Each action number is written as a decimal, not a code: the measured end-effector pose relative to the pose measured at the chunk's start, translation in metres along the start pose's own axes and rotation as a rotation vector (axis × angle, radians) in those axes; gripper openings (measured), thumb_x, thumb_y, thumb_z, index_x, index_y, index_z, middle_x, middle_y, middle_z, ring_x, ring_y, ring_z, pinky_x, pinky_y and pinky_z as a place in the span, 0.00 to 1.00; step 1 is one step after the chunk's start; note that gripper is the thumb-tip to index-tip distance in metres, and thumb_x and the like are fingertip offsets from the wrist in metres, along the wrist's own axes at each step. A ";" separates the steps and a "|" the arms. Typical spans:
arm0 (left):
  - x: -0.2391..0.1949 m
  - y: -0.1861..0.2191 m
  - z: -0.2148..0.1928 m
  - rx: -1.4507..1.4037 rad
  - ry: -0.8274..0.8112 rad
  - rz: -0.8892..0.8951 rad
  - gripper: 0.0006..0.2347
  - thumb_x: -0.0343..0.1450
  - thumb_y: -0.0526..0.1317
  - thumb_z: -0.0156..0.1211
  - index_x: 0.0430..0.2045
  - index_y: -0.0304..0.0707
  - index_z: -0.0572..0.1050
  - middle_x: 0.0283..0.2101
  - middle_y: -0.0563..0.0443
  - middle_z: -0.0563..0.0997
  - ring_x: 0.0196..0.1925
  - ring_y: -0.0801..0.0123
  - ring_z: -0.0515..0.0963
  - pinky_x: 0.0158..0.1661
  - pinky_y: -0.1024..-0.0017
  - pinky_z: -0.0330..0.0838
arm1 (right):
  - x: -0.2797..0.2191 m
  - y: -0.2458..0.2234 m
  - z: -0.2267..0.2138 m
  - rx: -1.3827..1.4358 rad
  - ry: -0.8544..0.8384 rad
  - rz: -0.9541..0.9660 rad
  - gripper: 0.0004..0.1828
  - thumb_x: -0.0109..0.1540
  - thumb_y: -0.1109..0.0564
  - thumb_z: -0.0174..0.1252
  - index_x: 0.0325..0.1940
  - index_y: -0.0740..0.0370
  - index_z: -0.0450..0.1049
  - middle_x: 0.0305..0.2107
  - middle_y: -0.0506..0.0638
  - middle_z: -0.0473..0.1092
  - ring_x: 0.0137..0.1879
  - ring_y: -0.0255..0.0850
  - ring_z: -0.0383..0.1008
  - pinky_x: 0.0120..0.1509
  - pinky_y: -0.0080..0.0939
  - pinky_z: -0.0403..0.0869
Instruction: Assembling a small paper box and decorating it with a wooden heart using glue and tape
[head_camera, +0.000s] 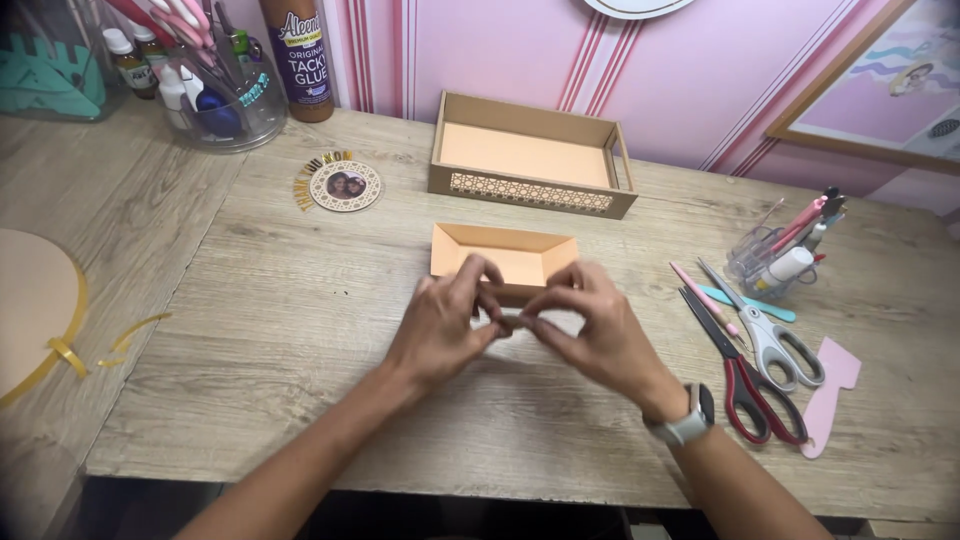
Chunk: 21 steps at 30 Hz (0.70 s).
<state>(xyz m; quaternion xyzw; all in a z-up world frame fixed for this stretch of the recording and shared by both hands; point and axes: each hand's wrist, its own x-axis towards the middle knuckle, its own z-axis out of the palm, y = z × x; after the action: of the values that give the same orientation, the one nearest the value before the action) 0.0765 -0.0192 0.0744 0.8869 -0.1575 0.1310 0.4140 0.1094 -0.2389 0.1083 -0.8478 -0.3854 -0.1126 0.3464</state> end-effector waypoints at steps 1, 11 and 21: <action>0.006 -0.004 -0.001 0.039 0.007 0.046 0.27 0.57 0.35 0.76 0.49 0.44 0.67 0.33 0.51 0.87 0.42 0.50 0.83 0.48 0.54 0.65 | 0.006 0.001 -0.004 -0.068 0.034 -0.055 0.07 0.53 0.59 0.72 0.35 0.56 0.83 0.32 0.53 0.69 0.40 0.52 0.73 0.48 0.52 0.73; 0.022 -0.016 -0.031 0.081 -0.089 0.002 0.40 0.56 0.30 0.77 0.65 0.46 0.63 0.50 0.49 0.83 0.64 0.51 0.74 0.70 0.34 0.34 | 0.015 0.042 0.023 -0.038 0.143 -0.020 0.04 0.59 0.53 0.70 0.37 0.48 0.82 0.34 0.45 0.66 0.48 0.45 0.72 0.57 0.46 0.68; 0.033 -0.026 -0.015 0.096 -0.087 0.055 0.36 0.61 0.36 0.75 0.65 0.42 0.64 0.38 0.55 0.86 0.62 0.53 0.77 0.70 0.30 0.29 | 0.016 0.044 0.033 -0.004 0.191 0.080 0.04 0.59 0.50 0.71 0.37 0.44 0.83 0.34 0.41 0.69 0.46 0.39 0.73 0.55 0.41 0.65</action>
<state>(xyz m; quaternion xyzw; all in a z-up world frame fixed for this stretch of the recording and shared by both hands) 0.1155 0.0028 0.0777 0.9059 -0.1932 0.1109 0.3602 0.1500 -0.2280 0.0695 -0.8488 -0.3160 -0.1796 0.3840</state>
